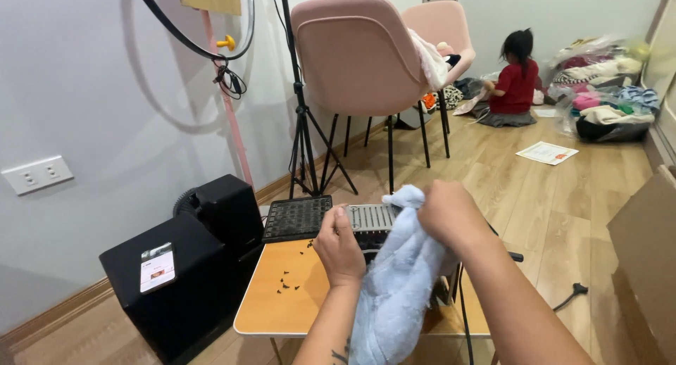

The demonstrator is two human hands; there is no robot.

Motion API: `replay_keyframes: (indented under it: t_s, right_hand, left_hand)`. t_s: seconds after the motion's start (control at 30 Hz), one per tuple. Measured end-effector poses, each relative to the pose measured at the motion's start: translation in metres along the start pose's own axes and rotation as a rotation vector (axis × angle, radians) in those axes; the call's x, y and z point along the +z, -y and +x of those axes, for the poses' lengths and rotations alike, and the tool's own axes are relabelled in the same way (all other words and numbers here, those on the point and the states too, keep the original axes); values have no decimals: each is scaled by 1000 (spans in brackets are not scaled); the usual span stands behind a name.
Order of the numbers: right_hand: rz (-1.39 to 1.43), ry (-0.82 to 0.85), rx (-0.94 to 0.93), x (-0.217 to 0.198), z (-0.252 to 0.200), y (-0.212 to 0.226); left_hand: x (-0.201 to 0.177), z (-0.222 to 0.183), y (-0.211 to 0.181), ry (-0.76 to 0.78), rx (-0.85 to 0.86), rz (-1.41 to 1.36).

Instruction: Cleaning a computer heat sink by wiping it with a cloth and then using a screwdriver to disassemble it for further cleaning.

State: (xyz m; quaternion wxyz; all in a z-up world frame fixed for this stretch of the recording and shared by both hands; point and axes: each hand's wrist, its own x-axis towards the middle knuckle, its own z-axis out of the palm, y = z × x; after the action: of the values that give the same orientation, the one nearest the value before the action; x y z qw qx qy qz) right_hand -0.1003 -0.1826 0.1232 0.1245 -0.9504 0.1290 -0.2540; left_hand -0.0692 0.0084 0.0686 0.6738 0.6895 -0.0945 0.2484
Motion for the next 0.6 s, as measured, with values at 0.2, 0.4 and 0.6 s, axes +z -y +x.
replay_keyframes:
  t_s: [0.2, 0.4, 0.6]
  right_hand:
    - [331, -121, 496, -26, -89, -9]
    - [650, -141, 767, -3, -112, -30]
    - [922, -169, 773, 45, -106, -40]
  left_hand:
    - [3, 3, -8, -7, -56, -34]
    - [4, 2, -13, 4, -121, -46]
    - [12, 0, -13, -51, 39, 9]
